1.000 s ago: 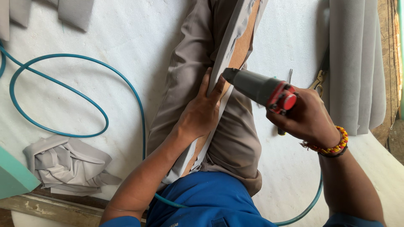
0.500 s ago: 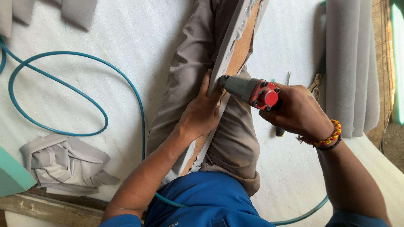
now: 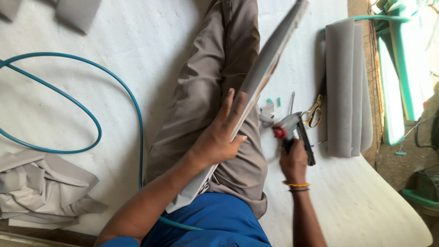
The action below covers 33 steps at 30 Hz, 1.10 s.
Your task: The person wraps a piece of grey fabric around a wooden frame and secures it using a pneumatic staple gun. They repeatedly fold the fabric edges and drive staples along the length of the frame to hold the material in place.
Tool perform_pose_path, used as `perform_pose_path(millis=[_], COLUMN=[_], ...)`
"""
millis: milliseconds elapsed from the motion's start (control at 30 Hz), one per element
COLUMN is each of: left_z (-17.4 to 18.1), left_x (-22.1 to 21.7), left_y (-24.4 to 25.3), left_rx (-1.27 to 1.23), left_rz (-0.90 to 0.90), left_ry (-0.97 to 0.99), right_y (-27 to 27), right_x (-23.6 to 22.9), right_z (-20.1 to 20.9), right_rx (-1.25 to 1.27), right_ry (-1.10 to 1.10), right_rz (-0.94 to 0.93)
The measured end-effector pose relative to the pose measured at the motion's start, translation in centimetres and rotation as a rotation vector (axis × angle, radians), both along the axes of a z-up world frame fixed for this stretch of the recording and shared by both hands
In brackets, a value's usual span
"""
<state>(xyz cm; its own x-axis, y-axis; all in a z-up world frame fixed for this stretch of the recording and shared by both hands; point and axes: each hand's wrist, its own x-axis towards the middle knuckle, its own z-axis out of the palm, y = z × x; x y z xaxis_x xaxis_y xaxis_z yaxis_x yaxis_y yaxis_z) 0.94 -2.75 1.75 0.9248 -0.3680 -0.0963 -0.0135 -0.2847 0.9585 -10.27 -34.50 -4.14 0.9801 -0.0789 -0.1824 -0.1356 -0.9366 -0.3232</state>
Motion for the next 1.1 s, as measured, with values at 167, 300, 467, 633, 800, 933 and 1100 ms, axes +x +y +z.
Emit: perform_pose_path(millis=[167, 300, 467, 633, 800, 933, 1100], left_z=[-2.7, -3.0, -2.9, -3.0, -3.3, -4.1, -3.4], left_x=[-2.5, -5.4, -5.9, -5.9, -5.4, -4.2, -4.8], left_y=[2.6, 2.3, 2.1, 2.8, 3.3, 3.2, 3.2], left_rx=[-0.333, -0.444, -0.564, -0.459, -0.482, -0.615, -0.654], left_rz=[-0.066, -0.042, -0.055, -0.099, -0.13, -0.063, -0.085], left_ry=[0.491, 0.563, 0.538, 0.383, 0.185, 0.299, 0.415], right_y=[0.9, 1.2, 1.9, 7.2, 12.2, 14.1, 14.5], right_x=[-3.7, -3.2, 1.9, 11.3, 18.8, 18.9, 18.2], right_z=[-3.3, -3.0, 0.0, 0.5, -1.8, -3.1, -4.3], right_rx=[-0.127, -0.091, -0.005, 1.073, 1.519, 1.482, 1.289], right_ry=[-0.017, 0.03, -0.001, -0.113, -0.121, -0.224, -0.32], right_rz=[0.016, 0.038, 0.084, -0.379, -0.593, -0.485, -0.43])
